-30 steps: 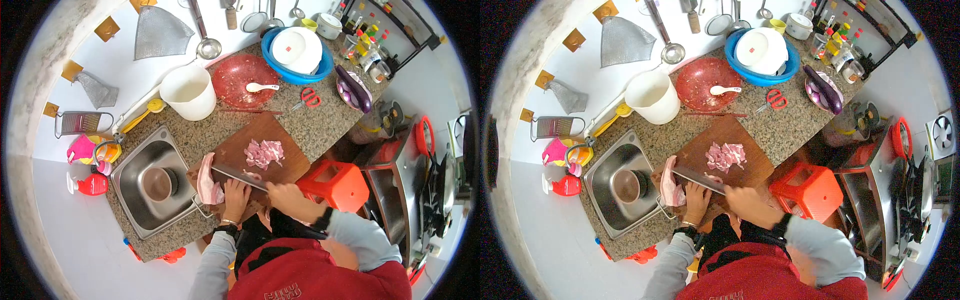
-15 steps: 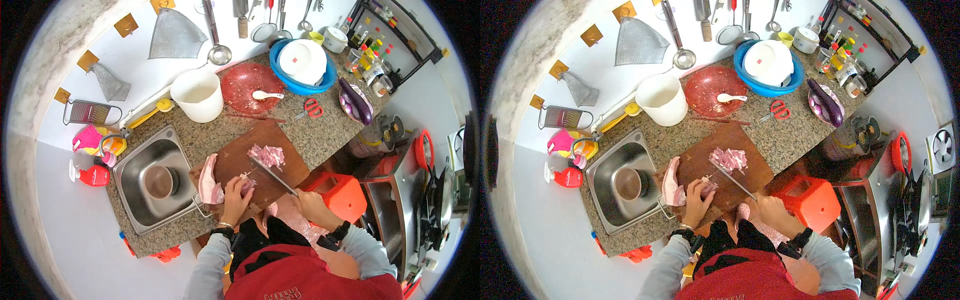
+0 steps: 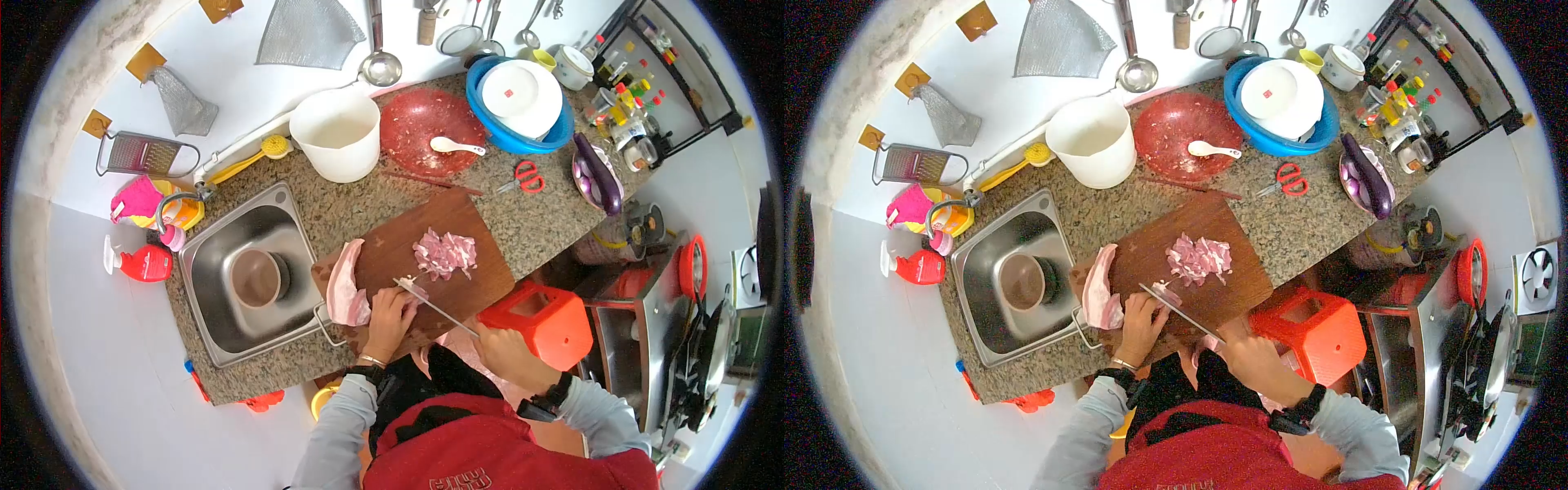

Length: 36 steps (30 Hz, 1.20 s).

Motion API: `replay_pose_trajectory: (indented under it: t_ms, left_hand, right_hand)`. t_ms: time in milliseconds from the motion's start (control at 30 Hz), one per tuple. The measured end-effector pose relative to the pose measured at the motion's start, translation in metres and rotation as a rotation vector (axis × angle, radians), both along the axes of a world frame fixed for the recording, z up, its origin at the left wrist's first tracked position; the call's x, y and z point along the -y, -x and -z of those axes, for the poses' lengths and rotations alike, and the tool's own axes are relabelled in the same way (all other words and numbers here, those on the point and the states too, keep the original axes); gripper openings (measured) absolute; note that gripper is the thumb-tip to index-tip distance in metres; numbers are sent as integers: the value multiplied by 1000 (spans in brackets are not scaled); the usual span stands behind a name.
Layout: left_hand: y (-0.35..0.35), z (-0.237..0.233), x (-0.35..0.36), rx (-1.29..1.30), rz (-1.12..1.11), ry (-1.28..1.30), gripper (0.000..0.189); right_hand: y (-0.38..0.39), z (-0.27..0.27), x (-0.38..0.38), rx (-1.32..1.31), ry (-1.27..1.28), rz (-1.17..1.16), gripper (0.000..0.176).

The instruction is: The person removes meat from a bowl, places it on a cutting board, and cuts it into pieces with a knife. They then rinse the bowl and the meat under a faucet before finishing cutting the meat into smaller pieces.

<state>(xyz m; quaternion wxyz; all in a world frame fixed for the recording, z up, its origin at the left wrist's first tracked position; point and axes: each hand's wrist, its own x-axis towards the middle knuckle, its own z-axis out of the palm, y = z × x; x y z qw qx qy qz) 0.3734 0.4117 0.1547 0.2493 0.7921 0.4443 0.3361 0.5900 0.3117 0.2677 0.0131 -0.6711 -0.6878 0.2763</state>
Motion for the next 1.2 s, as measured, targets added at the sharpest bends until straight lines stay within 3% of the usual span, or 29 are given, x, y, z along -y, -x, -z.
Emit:
replay_pose_trajectory:
  t_ms: [233,300,433,533,600,900,1033,1200]
  left_hand:
    - [1,0,-2,-68,55,-26,22]
    - [3,4,1,-111,69,-14,21]
    - [0,-2,-2,-94,49,-25,19]
    - [-2,-1,-1,-15,5,-21,18]
    - [-3,-3,-2,15,5,-24,17]
    - [-2,-8,2,46,19,-40,18]
    - [-8,-11,6,114,-139,-63,26]
    - [-1,-1,3,33,-41,-68,27]
  right_hand:
    - [62,33,-91,-33,-74,-64,17]
    - [72,49,-105,-79,-233,-82,17]
    - [52,48,-72,-99,-215,-43,18]
    - [19,31,-27,-34,-67,-83,16]
    - [8,14,-9,3,11,8,19]
    - [-7,21,-18,-85,-88,204,21]
    - [-5,7,-9,-79,-51,151,21]
    - [0,10,-13,-27,-39,5,16]
